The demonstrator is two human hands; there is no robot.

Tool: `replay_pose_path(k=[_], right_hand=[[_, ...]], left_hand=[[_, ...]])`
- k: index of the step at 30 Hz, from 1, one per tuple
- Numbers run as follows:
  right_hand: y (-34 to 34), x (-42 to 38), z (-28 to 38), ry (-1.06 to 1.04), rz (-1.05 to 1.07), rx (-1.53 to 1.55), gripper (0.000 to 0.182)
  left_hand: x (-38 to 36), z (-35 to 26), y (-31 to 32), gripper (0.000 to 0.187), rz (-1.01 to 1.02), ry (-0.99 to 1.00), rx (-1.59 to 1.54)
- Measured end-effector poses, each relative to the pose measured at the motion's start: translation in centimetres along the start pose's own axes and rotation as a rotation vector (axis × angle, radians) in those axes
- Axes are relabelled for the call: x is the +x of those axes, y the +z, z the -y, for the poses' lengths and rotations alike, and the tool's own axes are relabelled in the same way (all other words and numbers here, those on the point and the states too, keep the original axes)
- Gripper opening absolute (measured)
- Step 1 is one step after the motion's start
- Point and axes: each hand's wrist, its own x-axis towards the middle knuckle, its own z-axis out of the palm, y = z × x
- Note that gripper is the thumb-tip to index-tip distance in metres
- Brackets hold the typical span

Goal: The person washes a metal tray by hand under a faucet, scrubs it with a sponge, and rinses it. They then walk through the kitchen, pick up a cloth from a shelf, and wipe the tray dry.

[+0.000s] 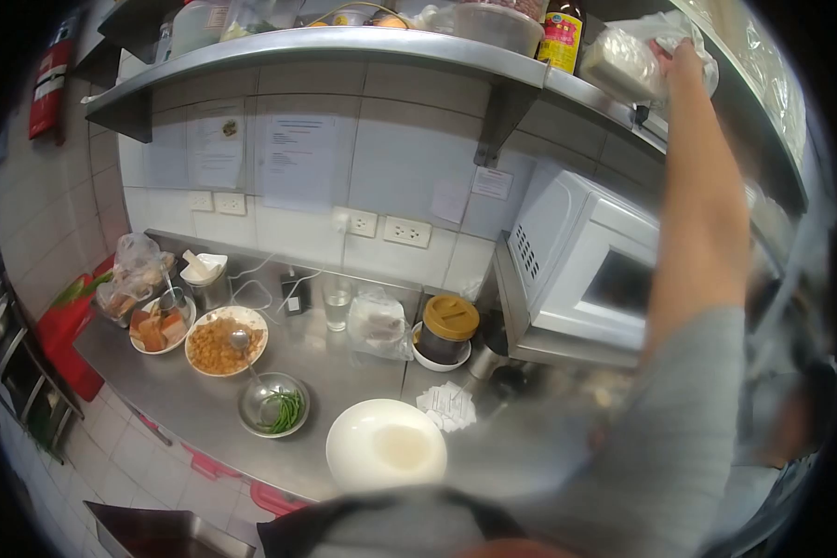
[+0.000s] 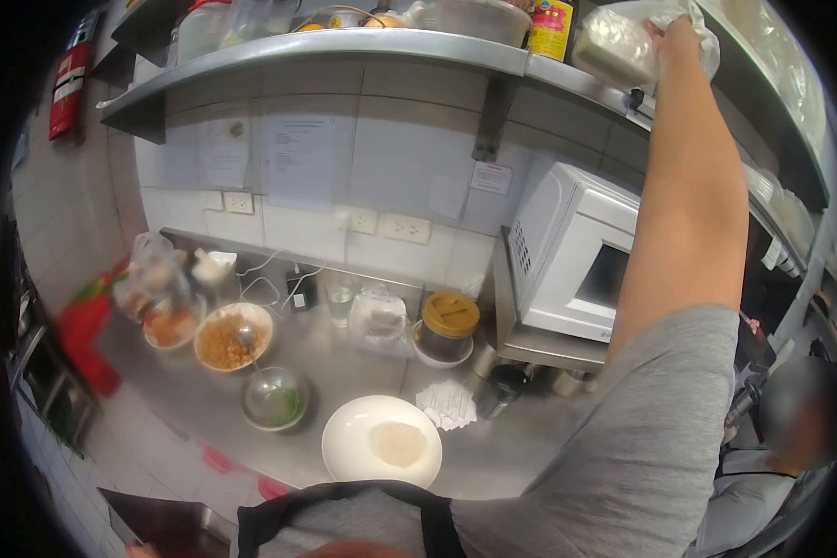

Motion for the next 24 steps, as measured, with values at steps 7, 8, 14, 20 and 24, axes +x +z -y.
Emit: replay_pose_path(k=[7,8,14,20,24], right_hand=[[0.5,1.9,0.5,0.151,0.134,0.243,0.04],[0.2,1.7,0.4,0.121,0.154,0.297,0.041],[-1.0,-6.2,1.9,-0.048,0.284,0.719,0.042],[-1.8,-5.6,-0.4,-0.232,0.047,0.273,0.057],[-0.7,-4.3,-0.2,-0.118,0.143,-0.362,0.05]], left_hand=[[-0.9,0.4,-1.1,0.029,0.005,0.016,-0.003],[-0.8,0.2,-1.3,0.03,0.004,0.015,0.013],[-1.4,0.0,-2.7,0.034,0.015,-0.031,-0.073],[-2.1,0.7,-3.2,0.035,0.047,-0.041,-0.08],[-1.5,1.1,-2.5,0.022,0.07,-0.078,-0.183]])
